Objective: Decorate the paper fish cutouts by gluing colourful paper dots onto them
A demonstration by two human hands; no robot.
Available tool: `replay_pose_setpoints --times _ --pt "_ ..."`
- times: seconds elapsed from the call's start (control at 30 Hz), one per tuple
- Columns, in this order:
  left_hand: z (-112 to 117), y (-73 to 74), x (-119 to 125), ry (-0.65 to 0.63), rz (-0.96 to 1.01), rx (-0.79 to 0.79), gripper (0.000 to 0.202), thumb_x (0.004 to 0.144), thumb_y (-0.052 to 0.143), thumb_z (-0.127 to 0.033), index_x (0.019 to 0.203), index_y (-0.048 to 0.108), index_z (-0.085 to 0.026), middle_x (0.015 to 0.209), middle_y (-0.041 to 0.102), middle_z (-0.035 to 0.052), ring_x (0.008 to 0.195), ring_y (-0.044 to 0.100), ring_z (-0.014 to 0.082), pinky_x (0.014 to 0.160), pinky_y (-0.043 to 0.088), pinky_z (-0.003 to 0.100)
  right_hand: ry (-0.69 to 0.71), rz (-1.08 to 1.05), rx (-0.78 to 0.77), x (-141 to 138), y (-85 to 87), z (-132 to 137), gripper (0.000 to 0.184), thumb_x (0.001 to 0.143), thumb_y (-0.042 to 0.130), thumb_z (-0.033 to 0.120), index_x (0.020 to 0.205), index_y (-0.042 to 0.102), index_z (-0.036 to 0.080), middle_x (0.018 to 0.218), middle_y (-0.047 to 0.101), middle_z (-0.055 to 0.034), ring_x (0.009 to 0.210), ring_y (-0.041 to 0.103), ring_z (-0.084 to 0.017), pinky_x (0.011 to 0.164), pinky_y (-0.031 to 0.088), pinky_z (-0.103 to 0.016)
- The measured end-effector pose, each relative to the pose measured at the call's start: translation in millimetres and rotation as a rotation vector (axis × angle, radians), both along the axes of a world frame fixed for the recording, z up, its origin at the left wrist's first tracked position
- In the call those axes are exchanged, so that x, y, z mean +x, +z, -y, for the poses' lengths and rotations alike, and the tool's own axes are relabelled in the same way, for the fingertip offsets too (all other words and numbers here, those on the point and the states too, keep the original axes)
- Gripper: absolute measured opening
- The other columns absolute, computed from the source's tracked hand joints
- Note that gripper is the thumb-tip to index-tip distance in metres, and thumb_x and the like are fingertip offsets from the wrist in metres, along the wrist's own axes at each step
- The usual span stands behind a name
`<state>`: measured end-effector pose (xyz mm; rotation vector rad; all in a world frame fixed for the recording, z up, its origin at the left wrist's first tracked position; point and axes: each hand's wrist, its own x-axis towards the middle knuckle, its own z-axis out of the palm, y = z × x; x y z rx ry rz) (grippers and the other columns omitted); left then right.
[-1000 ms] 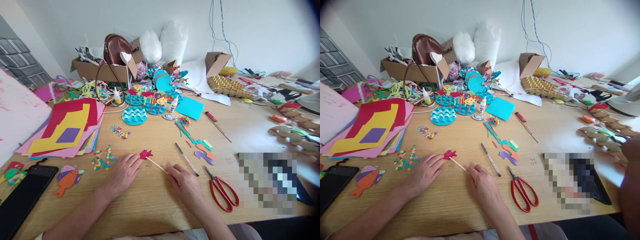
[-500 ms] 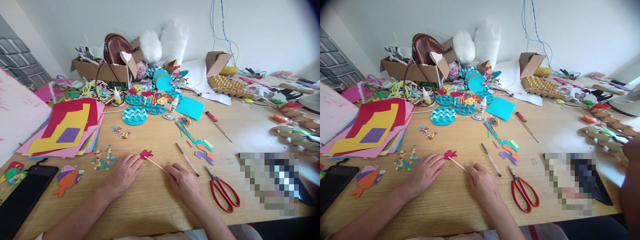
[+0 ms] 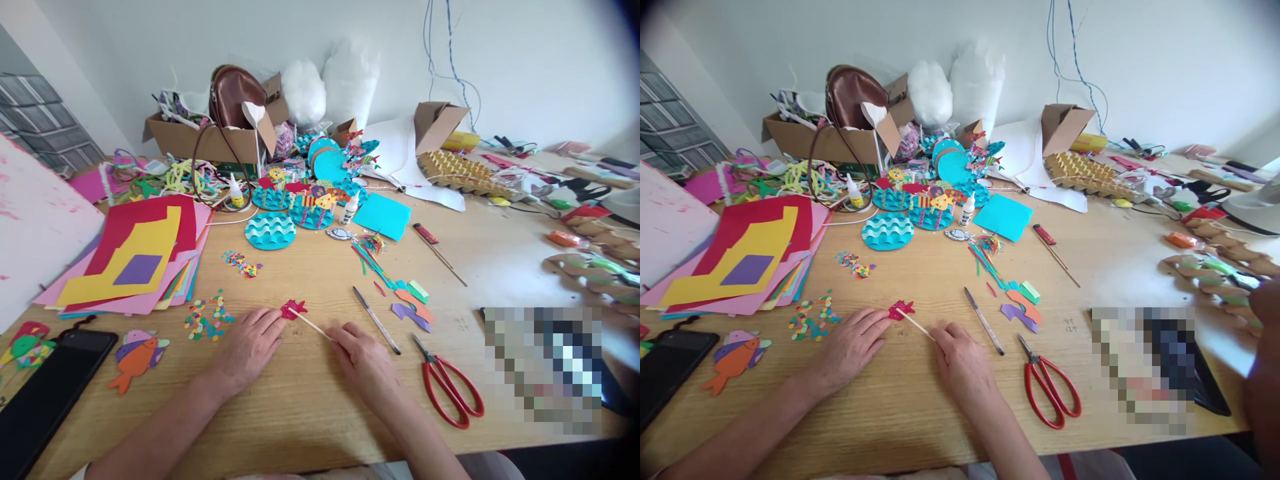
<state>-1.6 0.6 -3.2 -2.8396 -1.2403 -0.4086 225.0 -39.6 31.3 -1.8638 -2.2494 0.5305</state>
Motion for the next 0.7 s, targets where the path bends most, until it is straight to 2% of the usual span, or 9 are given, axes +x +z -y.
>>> replay_pose_setpoints --times 0.3,0.47,0.57,0.7 --pt "-1 1.5 1 -0.011 0.005 0.027 0.029 0.082 0.050 -0.017 0.110 0.053 -0.016 0.113 0.057 0.0063 0.102 0.049 0.0224 0.088 0.041 0.038 -0.010 -0.010 -0.013 -1 -0.6 -7 0.028 0.087 0.036 0.017 0.097 0.061 0.023 0.085 0.060 -0.0038 0.075 0.059 -0.016 0.061 0.039 -0.023" --pt "0 0.6 1 -0.003 -0.007 0.030 0.029 0.081 0.051 -0.017 0.110 0.053 -0.017 0.113 0.058 0.0052 0.102 0.049 0.0225 0.088 0.042 0.038 0.002 -0.126 0.071 1 -4.5 -3 0.026 0.086 0.037 0.017 0.096 0.060 0.021 0.083 0.060 -0.0040 0.073 0.058 -0.015 0.062 0.041 -0.024" --pt "-1 -0.4 1 0.001 -0.007 0.030 0.027 0.083 0.048 -0.017 0.109 0.054 -0.018 0.112 0.058 0.0052 0.101 0.050 0.0220 0.087 0.043 0.038 -0.049 -0.239 0.163 11 1.9 3 0.023 0.085 0.038 0.019 0.096 0.059 0.019 0.081 0.060 -0.0040 0.071 0.057 -0.014 0.063 0.042 -0.023" --pt "-1 -2.5 0 -0.011 0.010 0.053 0.027 0.084 0.044 -0.017 0.109 0.055 -0.017 0.112 0.059 0.0057 0.102 0.050 0.0216 0.089 0.042 0.038 -0.180 -0.315 0.225 33 11.0 1 0.018 0.084 0.042 0.024 0.084 0.059 0.018 0.076 0.059 -0.0037 0.066 0.055 -0.014 0.059 0.042 -0.023"
